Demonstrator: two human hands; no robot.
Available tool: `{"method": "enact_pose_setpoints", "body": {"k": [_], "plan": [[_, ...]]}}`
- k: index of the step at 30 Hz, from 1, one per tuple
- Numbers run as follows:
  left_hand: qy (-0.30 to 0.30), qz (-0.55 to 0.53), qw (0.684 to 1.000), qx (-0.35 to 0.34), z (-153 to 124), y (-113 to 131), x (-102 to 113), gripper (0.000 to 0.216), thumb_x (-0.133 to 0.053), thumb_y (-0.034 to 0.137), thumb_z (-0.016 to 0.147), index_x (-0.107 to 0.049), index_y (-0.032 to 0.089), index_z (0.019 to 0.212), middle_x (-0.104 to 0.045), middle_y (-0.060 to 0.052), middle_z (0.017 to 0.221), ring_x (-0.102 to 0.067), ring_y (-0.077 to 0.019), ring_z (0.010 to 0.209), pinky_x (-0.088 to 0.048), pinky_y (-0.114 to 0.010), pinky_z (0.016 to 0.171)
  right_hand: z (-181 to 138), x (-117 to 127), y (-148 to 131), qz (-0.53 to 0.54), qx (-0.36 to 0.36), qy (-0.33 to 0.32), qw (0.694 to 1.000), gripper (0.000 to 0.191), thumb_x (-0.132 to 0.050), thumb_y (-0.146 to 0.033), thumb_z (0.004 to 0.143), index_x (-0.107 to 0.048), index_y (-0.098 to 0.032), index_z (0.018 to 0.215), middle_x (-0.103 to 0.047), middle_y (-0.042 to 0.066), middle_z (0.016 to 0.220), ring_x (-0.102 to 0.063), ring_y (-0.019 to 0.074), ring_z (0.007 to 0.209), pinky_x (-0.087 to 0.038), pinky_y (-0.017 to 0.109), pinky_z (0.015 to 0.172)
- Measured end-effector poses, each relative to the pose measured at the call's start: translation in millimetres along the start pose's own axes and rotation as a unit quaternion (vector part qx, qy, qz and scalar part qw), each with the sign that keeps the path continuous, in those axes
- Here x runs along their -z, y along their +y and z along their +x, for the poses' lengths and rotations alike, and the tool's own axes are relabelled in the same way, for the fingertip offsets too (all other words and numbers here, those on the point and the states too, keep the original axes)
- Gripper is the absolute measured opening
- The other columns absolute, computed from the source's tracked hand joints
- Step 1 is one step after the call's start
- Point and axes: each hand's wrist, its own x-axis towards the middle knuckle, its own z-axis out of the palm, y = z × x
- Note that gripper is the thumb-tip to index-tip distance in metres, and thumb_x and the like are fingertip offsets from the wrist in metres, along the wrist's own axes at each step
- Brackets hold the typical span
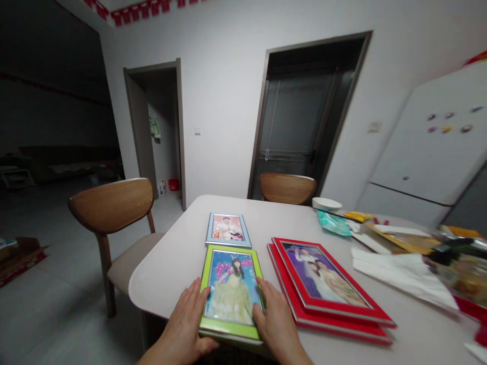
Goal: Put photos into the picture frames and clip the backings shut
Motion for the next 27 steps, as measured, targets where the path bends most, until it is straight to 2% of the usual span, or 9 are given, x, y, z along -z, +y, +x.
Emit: {"method": "enact_pose_setpoints", "body": {"k": [3,7,9,11,13,18,21,24,27], "plan": [[0.071,0.004,0.997,-0.03,-4.5,-5.5,-15.2,0.075,-0.065,0.014,0.054,-0.035,0.014,0.122,-0.025,-0.019,0.134,-0.023,-0.0332,0.121,-0.028,-0.05,0.095,-3.1,5.8,-6.7,0.179,-0.056,-0.016,0.982,0.06,-0.044,-0.019,0.058,-0.042,-0.013,0.118,-0.051,0.01,0.118,-0.046,0.0193,0.108,-0.036,0.03,0.091],[0.143,-0.011,0.985,-0.099,-11.1,-20.3,-30.5,0.067,-0.06,0.008,0.058,-0.038,0.019,0.12,-0.031,-0.013,0.133,-0.026,-0.03,0.121,-0.034,-0.045,0.094,-11.9,15.4,-18.6,0.367,-0.179,0.005,0.913,0.071,-0.05,-0.025,0.058,-0.033,-0.007,0.124,-0.052,0.016,0.115,-0.049,0.0223,0.106,-0.043,0.03,0.083],[0.153,-0.02,0.98,-0.129,-12.5,-26.5,-32.3,0.066,-0.061,0.011,0.059,-0.038,0.02,0.12,-0.033,-0.012,0.132,-0.028,-0.0287,0.12,-0.036,-0.041,0.093,-19.0,17.6,-24.1,0.432,-0.193,-0.016,0.881,0.074,-0.05,-0.025,0.058,-0.028,-0.008,0.127,-0.053,0.015,0.114,-0.052,0.0231,0.102,-0.045,0.031,0.078],[0.157,-0.024,0.976,-0.148,-12.4,-30.0,-30.9,0.065,-0.062,0.013,0.06,-0.039,0.021,0.12,-0.034,-0.012,0.131,-0.029,-0.0273,0.12,-0.038,-0.038,0.092,-24.9,17.6,-27.5,0.471,-0.173,-0.047,0.863,0.077,-0.049,-0.022,0.059,-0.022,-0.01,0.13,-0.05,0.013,0.118,-0.053,0.0227,0.1,-0.047,0.029,0.075],[0.153,-0.02,0.976,-0.154,-11.5,-31.2,-28.6,0.064,-0.061,0.012,0.061,-0.039,0.022,0.12,-0.035,-0.012,0.131,-0.03,-0.0268,0.119,-0.038,-0.038,0.092,-27.8,16.5,-28.5,0.467,-0.161,-0.057,0.868,0.077,-0.047,-0.02,0.059,-0.021,-0.01,0.13,-0.048,0.012,0.121,-0.053,0.0219,0.1,-0.047,0.028,0.075],[0.152,-0.008,0.975,-0.163,-10.3,-29.8,-26.4,0.064,-0.061,0.012,0.06,-0.039,0.022,0.12,-0.035,-0.012,0.13,-0.031,-0.0281,0.118,-0.038,-0.039,0.091,-28.6,19.8,-26.1,0.387,-0.126,-0.032,0.913,0.069,-0.045,-0.022,0.06,-0.033,-0.013,0.127,-0.05,0.008,0.12,-0.052,0.0198,0.102,-0.044,0.026,0.081],[0.18,-0.015,0.965,-0.191,-7.6,-21.0,-25.8,0.064,-0.063,0.016,0.062,-0.038,0.023,0.12,-0.037,-0.011,0.129,-0.03,-0.0288,0.119,-0.039,-0.04,0.09,-30.0,34.5,-27.0,0.396,-0.102,-0.011,0.912,0.068,-0.047,-0.021,0.058,-0.036,-0.013,0.125,-0.051,0.009,0.119,-0.05,0.0194,0.104,-0.041,0.027,0.085],[0.206,-0.037,0.956,-0.207,3.7,3.8,-21.3,0.06,-0.059,0.012,0.063,-0.04,0.022,0.119,-0.036,-0.011,0.13,-0.027,-0.0288,0.12,-0.039,-0.041,0.091,-28.5,62.4,-26.6,0.42,-0.105,0.015,0.901,0.068,-0.047,-0.02,0.058,-0.036,-0.013,0.125,-0.053,0.008,0.116,-0.053,0.0193,0.099,-0.042,0.028,0.083],[0.213,-0.076,0.949,-0.221,25.7,44.1,-16.8,0.054,-0.056,0.009,0.065,-0.042,0.019,0.116,-0.036,-0.012,0.13,-0.025,-0.0287,0.121,-0.037,-0.044,0.091,-20.5,99.9,-16.1,0.414,-0.125,0.031,0.901,0.07,-0.048,-0.021,0.058,-0.032,-0.014,0.127,-0.055,0.007,0.113,-0.058,0.0189,0.088,-0.046,0.027,0.073]]}}
